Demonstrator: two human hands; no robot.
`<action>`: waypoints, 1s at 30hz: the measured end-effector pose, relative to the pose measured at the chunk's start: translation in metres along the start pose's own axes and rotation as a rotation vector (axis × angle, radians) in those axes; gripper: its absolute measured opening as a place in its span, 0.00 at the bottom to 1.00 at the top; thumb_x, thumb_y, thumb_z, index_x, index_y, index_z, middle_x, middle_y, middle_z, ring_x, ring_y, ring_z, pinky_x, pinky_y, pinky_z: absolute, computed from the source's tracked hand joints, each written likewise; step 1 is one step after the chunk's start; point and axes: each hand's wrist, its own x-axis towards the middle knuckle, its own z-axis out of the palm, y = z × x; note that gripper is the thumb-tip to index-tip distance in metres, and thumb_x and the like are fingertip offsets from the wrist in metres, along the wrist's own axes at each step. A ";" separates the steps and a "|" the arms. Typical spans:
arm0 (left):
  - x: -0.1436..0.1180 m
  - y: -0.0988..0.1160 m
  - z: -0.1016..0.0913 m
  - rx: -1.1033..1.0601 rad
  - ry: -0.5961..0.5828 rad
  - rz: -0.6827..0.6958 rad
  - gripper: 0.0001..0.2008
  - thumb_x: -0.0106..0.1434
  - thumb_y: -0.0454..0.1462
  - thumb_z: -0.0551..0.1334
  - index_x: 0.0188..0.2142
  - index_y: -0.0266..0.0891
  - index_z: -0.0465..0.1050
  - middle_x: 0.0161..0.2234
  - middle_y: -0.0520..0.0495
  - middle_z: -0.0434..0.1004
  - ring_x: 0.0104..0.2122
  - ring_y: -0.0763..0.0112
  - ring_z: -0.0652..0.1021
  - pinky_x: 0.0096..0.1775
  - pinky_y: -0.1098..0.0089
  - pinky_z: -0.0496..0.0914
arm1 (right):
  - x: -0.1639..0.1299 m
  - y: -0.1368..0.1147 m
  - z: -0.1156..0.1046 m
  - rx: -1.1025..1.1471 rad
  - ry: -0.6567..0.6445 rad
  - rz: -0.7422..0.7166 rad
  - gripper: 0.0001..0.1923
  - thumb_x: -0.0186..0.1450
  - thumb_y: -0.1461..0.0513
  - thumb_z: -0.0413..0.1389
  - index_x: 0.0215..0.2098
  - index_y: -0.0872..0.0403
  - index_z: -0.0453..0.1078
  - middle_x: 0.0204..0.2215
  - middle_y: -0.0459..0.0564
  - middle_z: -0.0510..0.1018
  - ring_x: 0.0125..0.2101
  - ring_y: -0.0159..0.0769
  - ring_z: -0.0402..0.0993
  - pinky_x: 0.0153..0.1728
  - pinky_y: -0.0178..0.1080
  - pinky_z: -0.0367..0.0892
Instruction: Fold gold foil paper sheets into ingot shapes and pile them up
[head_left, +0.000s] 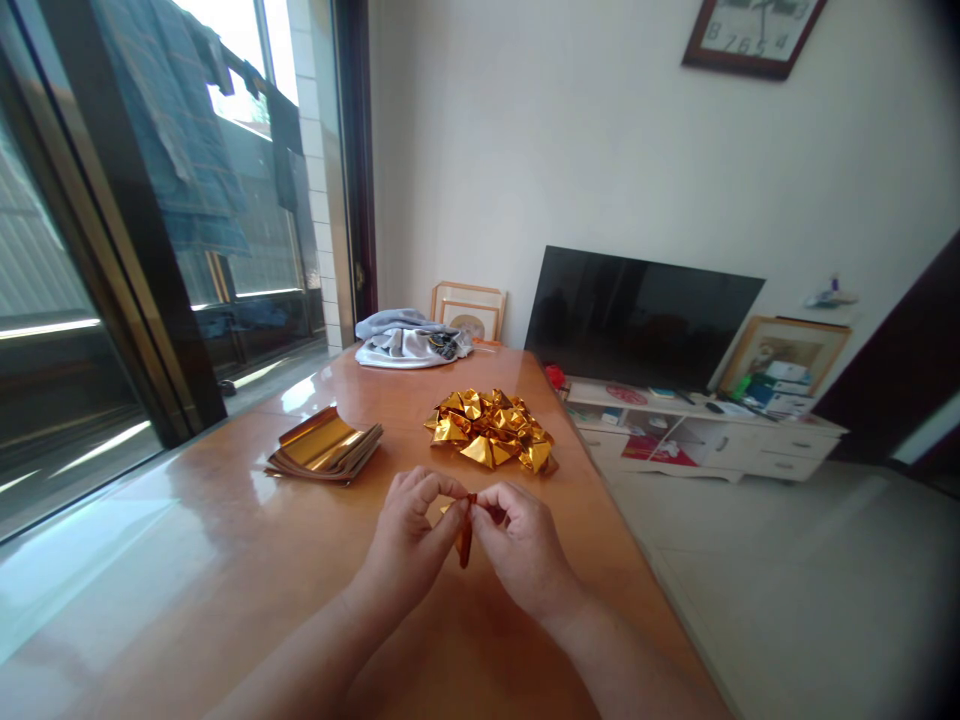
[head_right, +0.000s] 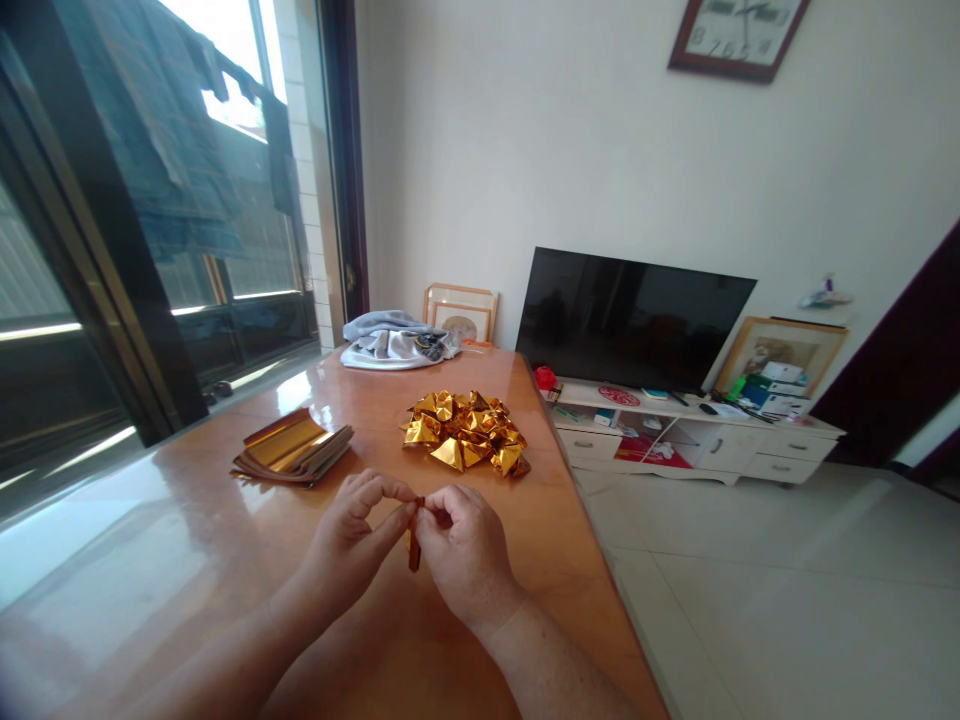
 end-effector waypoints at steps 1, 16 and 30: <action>0.000 -0.001 0.000 0.021 -0.001 0.010 0.04 0.64 0.38 0.63 0.34 0.44 0.75 0.34 0.49 0.76 0.40 0.62 0.73 0.45 0.65 0.64 | 0.000 0.000 0.000 -0.002 0.000 -0.002 0.07 0.65 0.61 0.57 0.28 0.50 0.71 0.27 0.46 0.76 0.30 0.36 0.71 0.31 0.37 0.63; -0.001 0.004 -0.001 0.227 0.028 0.132 0.06 0.66 0.39 0.62 0.37 0.46 0.79 0.34 0.48 0.76 0.39 0.63 0.72 0.43 0.63 0.62 | -0.001 -0.008 -0.005 -0.196 0.020 -0.109 0.10 0.64 0.66 0.57 0.25 0.51 0.69 0.24 0.44 0.74 0.28 0.34 0.69 0.32 0.36 0.59; -0.002 0.012 -0.002 0.355 -0.004 0.089 0.06 0.66 0.40 0.62 0.34 0.46 0.77 0.35 0.49 0.76 0.39 0.62 0.71 0.43 0.62 0.61 | -0.003 -0.001 -0.001 -0.349 0.015 -0.197 0.09 0.64 0.67 0.57 0.26 0.52 0.68 0.25 0.45 0.74 0.31 0.34 0.69 0.34 0.35 0.58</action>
